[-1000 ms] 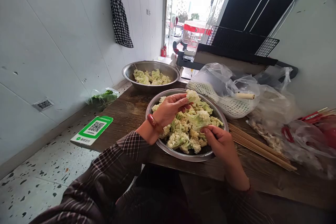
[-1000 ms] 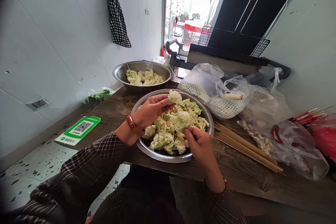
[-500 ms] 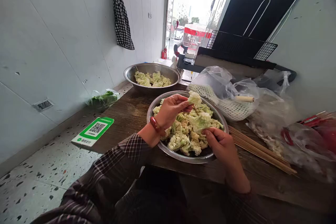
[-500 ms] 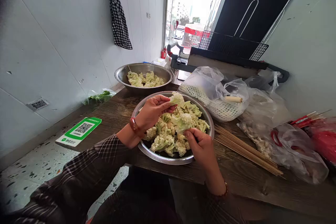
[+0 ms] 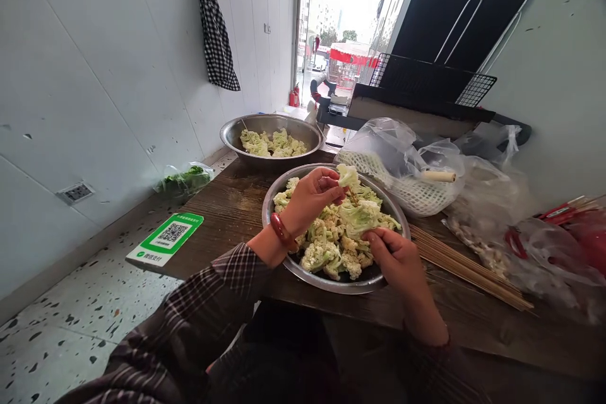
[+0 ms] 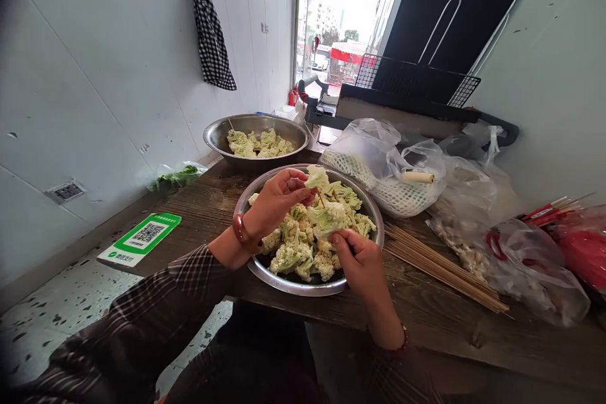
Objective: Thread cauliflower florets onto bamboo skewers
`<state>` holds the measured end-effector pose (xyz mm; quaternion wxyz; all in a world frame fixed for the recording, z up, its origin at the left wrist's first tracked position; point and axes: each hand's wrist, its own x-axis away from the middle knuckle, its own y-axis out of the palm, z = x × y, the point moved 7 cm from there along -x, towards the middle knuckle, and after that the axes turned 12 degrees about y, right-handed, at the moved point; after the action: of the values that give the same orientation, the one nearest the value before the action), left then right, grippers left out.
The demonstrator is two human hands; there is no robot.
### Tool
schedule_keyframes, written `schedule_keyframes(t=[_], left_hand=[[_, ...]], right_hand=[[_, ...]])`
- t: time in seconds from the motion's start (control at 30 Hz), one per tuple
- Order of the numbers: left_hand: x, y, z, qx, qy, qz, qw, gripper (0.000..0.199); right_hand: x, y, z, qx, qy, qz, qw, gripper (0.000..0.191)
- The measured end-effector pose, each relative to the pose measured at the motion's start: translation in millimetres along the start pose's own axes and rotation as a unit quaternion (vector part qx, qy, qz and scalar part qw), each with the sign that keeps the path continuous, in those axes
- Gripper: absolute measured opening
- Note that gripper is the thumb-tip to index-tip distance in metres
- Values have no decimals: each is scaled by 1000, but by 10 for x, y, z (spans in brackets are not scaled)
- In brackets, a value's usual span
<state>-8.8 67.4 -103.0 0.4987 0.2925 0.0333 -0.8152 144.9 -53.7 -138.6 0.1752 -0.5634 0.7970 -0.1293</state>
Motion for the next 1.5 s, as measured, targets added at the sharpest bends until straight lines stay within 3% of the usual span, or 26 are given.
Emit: schedule_keyframes(t=[0.13,0.37,0.47,0.63,0.73,0.87,1.13,1.5], left_hand=[[-3,-15,57,-88,42,12,995,21],[42,-8,148,-202,108,26,973,21],[58,-29,143,-202,103,46,973,16],[46,-33,105,-112,64,55,990,18],[50,-48,111,-141,72,57,986,16],[70,-47,127,-209,98,43,972,11],[53,-40,134,-191,105,-4,976,11],[111,92,351,-322,196,-53,925,8]], right_hand=[[0,7,10,-2,-2,-10,1000,33],[0,25,8,8,-19,-14,1000,33],[6,28,7,20,-21,-15,999,32],[11,19,20,27,-15,-9,999,32],[14,10,19,30,-18,3,999,33],[26,-7,17,32,-21,12,999,34],[41,-14,-14,38,-35,10,999,34],[49,-38,-6,20,-15,21,999,37]])
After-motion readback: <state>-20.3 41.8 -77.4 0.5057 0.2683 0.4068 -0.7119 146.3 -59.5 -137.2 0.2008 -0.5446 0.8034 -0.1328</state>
